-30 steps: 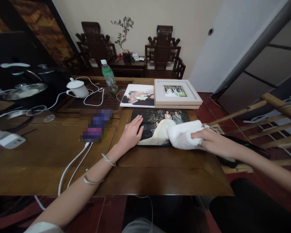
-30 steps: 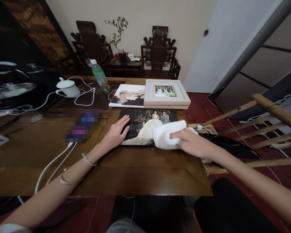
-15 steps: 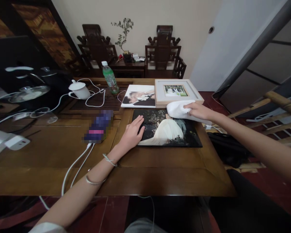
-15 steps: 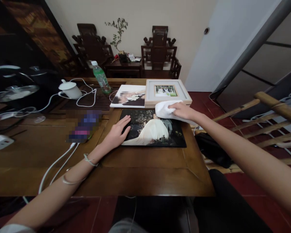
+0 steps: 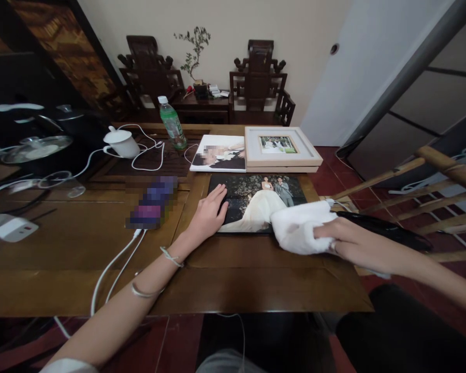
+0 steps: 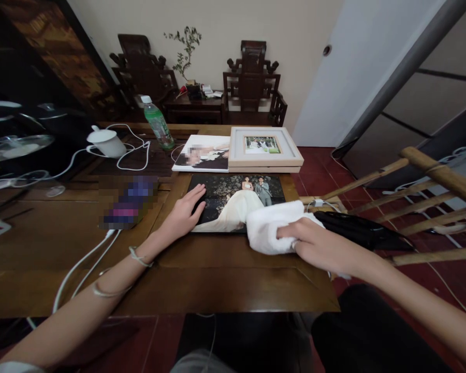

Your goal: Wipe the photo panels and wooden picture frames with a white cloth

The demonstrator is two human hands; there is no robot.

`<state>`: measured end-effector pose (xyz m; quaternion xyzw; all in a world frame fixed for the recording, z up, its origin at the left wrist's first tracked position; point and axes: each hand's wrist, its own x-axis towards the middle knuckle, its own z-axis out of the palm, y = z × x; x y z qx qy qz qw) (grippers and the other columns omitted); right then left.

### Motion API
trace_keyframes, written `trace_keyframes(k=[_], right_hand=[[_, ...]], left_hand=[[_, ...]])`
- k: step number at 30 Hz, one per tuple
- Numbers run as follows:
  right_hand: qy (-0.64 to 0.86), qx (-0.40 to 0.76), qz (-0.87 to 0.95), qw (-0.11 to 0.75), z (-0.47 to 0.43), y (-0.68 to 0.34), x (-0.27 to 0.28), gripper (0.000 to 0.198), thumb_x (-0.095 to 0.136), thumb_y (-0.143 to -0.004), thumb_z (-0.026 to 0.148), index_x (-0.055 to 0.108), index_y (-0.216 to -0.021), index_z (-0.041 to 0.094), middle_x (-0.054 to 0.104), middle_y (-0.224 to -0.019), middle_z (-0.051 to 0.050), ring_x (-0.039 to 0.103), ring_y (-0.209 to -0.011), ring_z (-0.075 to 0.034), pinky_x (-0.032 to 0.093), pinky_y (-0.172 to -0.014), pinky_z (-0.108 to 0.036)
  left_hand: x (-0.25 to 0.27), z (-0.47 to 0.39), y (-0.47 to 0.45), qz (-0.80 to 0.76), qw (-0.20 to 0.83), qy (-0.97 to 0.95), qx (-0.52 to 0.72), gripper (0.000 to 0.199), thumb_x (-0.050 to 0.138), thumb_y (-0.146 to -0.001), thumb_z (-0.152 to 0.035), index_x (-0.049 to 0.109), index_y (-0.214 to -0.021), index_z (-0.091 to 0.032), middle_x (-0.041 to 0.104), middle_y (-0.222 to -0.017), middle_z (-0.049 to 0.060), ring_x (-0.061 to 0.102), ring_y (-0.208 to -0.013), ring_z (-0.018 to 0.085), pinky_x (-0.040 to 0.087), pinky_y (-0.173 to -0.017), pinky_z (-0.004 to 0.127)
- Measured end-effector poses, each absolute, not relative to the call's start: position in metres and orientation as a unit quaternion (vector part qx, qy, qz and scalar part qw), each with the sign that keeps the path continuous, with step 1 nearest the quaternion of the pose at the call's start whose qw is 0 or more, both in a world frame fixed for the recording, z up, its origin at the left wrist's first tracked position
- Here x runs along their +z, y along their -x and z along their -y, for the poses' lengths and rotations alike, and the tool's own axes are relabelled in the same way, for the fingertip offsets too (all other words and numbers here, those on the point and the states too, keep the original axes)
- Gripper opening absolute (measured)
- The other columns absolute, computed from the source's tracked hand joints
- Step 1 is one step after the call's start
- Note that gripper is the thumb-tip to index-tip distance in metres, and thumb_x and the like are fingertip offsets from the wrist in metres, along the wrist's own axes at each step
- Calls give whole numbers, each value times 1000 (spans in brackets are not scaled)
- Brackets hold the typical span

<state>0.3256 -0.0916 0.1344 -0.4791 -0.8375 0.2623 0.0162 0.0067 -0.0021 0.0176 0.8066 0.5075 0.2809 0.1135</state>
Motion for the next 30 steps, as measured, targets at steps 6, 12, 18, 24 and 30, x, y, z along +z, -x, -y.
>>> trace_keyframes(k=[6,12,18,24,30], right_hand=[[481,244,841,28,75,-327,138,23,41,-66,11,59,-71,24,63,-81,-5,56,-85,-24,41,-80,-37],[438,199,873,77,-2,-326,125,23,39,-67,18,61,-73,21,65,-79,-5,56,-77,-23,41,-78,-34],[451,153,873,104,-51,-315,115,27,40,-65,16,64,-79,18,68,-87,-7,56,-83,-24,39,-80,-34],[461,133,867,131,-22,-300,102,32,38,-63,10,64,-81,16,66,-78,-7,57,-74,-22,38,-71,-30],[475,156,859,115,56,-280,111,33,35,-62,4,61,-74,18,59,-63,-3,54,-64,-19,37,-64,-27]], left_hand=[[17,2,-7,-507,111,-806,285,42,40,-93,-27,48,-132,-15,43,-145,13,34,-138,25,33,-110,49],[21,2,-7,-511,114,-806,277,42,40,-93,-26,47,-133,-14,42,-146,13,34,-138,25,33,-110,48],[24,3,-8,-512,117,-805,275,42,40,-93,-24,48,-132,-12,43,-145,15,34,-138,25,34,-110,49],[21,2,-7,-514,118,-804,274,42,41,-93,-24,48,-133,-12,42,-146,14,34,-138,25,33,-110,48],[21,3,-7,-516,111,-806,269,42,39,-93,-24,47,-132,-11,42,-146,15,33,-138,25,33,-110,49]])
